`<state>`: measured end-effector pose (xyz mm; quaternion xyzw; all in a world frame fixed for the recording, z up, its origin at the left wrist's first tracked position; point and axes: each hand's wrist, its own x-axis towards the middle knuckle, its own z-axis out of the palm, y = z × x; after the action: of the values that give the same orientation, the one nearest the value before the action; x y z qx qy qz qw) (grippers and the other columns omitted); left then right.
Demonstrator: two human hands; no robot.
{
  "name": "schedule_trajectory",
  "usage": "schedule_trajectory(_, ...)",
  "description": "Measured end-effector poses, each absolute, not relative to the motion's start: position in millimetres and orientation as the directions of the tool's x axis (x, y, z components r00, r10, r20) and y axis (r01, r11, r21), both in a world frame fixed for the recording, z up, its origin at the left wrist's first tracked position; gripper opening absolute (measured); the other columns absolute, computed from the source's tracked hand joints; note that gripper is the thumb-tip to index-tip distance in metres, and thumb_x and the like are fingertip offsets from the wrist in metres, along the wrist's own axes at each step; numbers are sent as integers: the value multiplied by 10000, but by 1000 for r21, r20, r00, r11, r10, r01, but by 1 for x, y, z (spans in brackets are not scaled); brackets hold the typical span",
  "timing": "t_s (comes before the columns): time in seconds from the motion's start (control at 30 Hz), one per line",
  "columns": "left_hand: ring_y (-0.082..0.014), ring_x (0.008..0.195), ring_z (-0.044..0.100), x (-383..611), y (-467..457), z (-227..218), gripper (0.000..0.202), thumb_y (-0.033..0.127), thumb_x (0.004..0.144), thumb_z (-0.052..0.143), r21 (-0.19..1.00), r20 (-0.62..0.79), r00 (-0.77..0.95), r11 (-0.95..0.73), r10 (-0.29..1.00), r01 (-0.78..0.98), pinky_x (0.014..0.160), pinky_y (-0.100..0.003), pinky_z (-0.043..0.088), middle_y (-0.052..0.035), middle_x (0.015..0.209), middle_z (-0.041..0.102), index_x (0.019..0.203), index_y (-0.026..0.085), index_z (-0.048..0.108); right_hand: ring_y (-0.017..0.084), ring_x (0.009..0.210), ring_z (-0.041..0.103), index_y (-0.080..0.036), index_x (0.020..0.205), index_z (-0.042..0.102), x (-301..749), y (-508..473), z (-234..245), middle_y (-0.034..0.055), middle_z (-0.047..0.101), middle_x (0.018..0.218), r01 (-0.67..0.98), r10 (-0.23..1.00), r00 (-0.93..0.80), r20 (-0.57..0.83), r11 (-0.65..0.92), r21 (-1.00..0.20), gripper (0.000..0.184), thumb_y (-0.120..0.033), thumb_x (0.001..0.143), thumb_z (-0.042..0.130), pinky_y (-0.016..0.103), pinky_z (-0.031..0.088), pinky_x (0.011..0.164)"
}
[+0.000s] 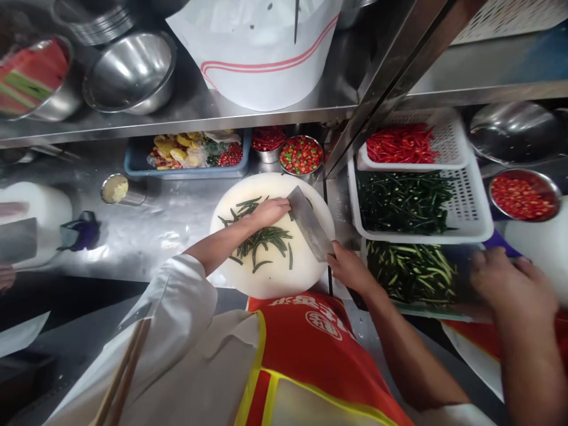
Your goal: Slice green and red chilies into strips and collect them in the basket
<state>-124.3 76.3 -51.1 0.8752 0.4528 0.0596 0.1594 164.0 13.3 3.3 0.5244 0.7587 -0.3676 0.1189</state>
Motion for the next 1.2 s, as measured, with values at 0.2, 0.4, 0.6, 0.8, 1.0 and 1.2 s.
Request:
schedule_trajectory(0.2,-181,955,595,-129,75,-64,293,239,984,380,356,40,602,-574,798,737,850,-299,473,-81,995,641,923,174,659,178,650,591,-159,1035,518,167,15,23,54,654,682,885,670,-428,-607,176,-430,214,-274,949,359,269,315,637)
schedule_trajectory(0.4,-187,962,595,-131,77,-69,334,265,996,349,404,76,594,-569,801,716,860,-314,475,-89,998,646,918,181,663,208,729,639,-158,1046,513,161,21,25,108,691,805,892,629,-438,-643,216,-397,216,-299,948,381,272,328,618)
schedule_trajectory(0.6,-181,952,610,-131,75,-63,319,258,989,367,444,52,583,-542,811,713,863,-303,480,-85,1008,654,929,176,670,235,843,663,-141,1145,483,124,31,3,156,706,936,912,706,-389,-593,201,-358,264,-296,956,383,280,360,682)
schedule_trajectory(0.8,-179,955,607,-146,54,-39,282,264,971,420,517,15,526,-457,850,724,869,-297,459,-67,986,661,919,183,685,242,796,664,-154,1105,500,151,15,8,129,709,850,907,717,-401,-570,225,-355,274,-331,965,347,287,328,642)
schedule_trajectory(1.0,-187,926,614,-152,42,-26,197,340,911,543,472,-168,668,-535,725,700,873,-332,390,-25,903,693,882,245,714,231,821,664,-154,1100,515,160,3,6,127,716,898,908,659,-417,-626,265,-325,254,-300,961,361,288,311,638)
schedule_trajectory(1.2,-197,880,630,-132,45,-25,132,350,839,626,408,-266,690,-570,673,713,799,-324,392,-16,889,683,871,247,703,233,809,666,-145,1098,518,159,8,3,135,715,882,921,697,-381,-607,231,-314,254,-291,957,365,290,313,640)
